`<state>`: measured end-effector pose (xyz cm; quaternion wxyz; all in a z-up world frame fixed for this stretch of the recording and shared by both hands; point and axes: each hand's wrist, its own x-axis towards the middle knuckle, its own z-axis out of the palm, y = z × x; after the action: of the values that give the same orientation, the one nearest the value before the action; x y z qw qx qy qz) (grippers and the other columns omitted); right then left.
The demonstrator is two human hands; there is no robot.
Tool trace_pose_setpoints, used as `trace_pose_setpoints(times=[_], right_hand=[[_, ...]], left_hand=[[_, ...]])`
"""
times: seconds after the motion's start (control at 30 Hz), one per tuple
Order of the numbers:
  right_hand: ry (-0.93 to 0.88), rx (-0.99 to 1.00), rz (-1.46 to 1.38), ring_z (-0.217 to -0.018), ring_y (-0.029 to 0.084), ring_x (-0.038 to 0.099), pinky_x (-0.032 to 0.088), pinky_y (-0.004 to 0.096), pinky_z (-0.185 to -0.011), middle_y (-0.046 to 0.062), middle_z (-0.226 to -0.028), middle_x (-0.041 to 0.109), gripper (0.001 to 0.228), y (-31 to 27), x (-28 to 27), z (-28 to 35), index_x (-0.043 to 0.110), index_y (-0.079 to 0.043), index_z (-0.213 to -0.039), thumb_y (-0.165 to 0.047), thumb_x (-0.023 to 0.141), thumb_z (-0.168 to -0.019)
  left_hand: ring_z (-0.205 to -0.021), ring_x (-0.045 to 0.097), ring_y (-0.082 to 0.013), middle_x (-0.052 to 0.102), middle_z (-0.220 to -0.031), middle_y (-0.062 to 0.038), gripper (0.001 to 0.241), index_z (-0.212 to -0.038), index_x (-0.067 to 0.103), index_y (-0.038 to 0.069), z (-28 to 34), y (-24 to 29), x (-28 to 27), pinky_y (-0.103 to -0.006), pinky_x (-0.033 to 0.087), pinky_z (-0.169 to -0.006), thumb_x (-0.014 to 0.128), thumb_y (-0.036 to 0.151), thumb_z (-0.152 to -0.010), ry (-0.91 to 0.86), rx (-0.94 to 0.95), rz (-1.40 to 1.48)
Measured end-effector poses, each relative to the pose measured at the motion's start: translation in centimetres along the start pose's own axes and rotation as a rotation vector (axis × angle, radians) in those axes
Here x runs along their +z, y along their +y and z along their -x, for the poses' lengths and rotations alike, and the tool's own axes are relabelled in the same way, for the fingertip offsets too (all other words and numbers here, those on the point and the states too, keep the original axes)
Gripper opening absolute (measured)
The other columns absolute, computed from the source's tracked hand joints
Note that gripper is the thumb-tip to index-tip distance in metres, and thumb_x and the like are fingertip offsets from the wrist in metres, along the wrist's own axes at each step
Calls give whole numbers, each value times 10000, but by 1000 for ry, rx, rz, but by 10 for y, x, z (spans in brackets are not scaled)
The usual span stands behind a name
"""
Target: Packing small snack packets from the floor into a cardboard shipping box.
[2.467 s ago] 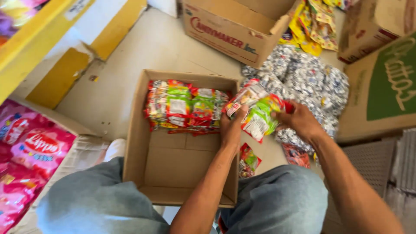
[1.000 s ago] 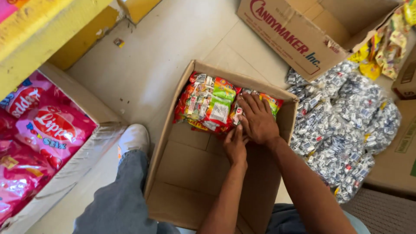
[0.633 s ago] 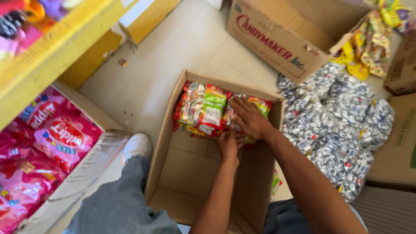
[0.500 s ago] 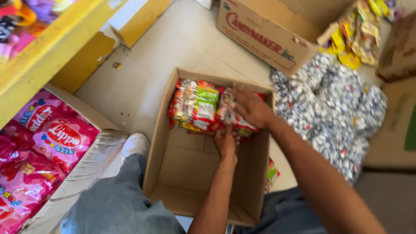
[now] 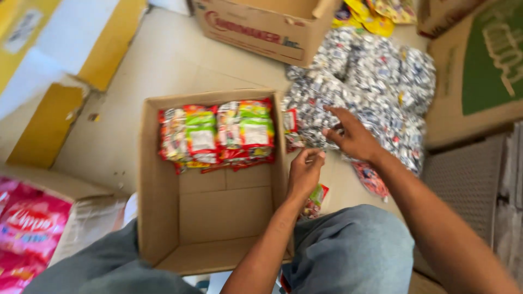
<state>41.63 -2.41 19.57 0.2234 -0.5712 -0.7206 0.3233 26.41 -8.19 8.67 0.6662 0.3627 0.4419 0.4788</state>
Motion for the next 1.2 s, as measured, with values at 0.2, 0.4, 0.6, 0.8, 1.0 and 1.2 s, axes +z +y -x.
trace_pose_setpoints(times=[0.2, 0.4, 0.6, 0.8, 1.0, 1.2], right_hand=[[187, 343, -342, -942, 198, 657, 546, 340, -829, 142, -1345, 625, 618, 172, 90, 87, 481, -109, -1486, -245, 719, -932], [398, 701, -608, -996, 143, 694, 565, 328, -805, 70, -1322, 656, 456, 206, 190, 169, 566, -86, -1386, -198, 653, -953], [542, 815, -896, -1070, 171, 685, 542, 297, -923, 114, -1229, 732, 531, 207, 265, 210, 607, 18, -1416, -226, 670, -949], [280, 1050, -1064, -988, 188, 672, 546, 338, -845, 125, -1162, 712, 809, 154, 206, 174, 330, -42, -1490, -284, 765, -852], [295, 881, -1333, -938, 200, 684, 571, 350, -772, 103, -1110, 710, 603, 150, 197, 177, 589, 22, -1331, -258, 767, -828], [548, 852, -1435, -929, 183, 697, 602, 410, -788, 65, -1084, 687, 566, 124, 127, 178, 493, -215, -1344, -225, 723, -827]], left_hand=[[-1157, 667, -310, 692, -1224, -199, 432, -1227, 654, -10, -28, -111, 35, -400, 514, -990, 714, 259, -894, 61, -44, -368], [-1327, 535, -381, 590, -1391, -221, 668, -1341, 623, 65, -42, -126, 14, -480, 429, -1120, 719, 480, -827, -71, -279, -1115], [-1329, 548, -389, 583, -1435, -181, 696, -1363, 586, 58, -28, -69, -3, -531, 425, -1117, 716, 429, -788, 25, -610, -1354], [-1215, 655, -353, 684, -1308, -180, 653, -1234, 738, 67, -28, -91, -23, -472, 521, -1062, 770, 464, -716, -272, -763, -1419], [-1029, 716, -263, 731, -1106, -139, 737, -1219, 615, 22, -28, -117, -24, -404, 573, -930, 928, 324, -624, -363, -587, -1006], [-896, 721, -174, 755, -1062, -84, 474, -1202, 656, 27, -24, -88, 12, -362, 597, -797, 822, 165, -780, -296, -495, -224]])
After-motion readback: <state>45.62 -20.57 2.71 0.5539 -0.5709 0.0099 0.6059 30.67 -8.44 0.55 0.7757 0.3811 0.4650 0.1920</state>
